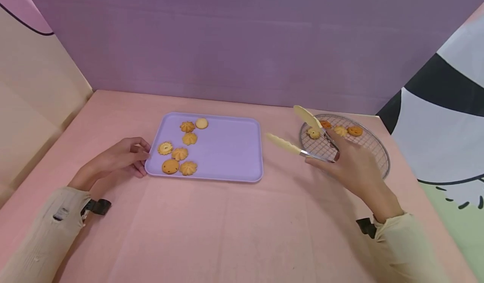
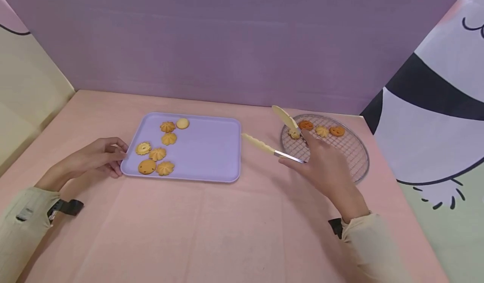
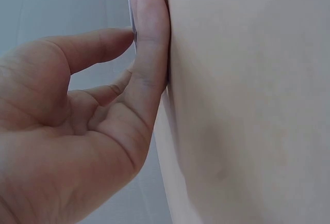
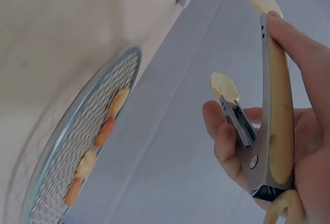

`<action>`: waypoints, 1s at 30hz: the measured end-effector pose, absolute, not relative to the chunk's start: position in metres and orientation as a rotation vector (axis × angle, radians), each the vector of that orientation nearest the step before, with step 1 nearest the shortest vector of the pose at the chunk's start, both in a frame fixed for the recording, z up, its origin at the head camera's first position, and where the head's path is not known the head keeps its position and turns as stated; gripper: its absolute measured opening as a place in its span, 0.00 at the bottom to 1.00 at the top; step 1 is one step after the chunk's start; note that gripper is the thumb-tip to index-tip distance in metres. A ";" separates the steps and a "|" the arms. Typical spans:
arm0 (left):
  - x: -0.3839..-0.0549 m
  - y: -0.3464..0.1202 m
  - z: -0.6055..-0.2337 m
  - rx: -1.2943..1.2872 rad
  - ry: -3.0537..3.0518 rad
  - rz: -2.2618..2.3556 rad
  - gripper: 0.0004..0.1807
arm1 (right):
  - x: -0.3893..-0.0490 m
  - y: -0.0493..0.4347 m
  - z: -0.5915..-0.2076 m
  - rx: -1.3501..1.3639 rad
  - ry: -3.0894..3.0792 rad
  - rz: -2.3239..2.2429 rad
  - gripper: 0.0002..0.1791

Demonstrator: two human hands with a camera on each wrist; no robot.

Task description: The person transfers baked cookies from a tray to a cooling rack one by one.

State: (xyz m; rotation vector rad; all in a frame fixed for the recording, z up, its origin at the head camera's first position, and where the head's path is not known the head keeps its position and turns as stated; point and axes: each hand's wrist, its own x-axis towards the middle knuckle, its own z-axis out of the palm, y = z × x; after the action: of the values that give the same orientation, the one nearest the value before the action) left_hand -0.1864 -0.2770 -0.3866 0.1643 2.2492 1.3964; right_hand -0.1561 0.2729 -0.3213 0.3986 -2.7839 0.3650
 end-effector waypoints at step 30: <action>-0.188 -0.275 -0.386 0.158 2.244 1.411 0.20 | -0.154 0.168 -0.340 0.963 -2.678 0.146 0.52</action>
State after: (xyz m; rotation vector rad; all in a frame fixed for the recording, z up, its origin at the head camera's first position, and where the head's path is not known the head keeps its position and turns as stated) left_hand -0.1881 -0.2749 -0.3855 0.1584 2.2437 1.4106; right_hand -0.1538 0.1679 -0.3397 0.9634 -2.6783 0.1462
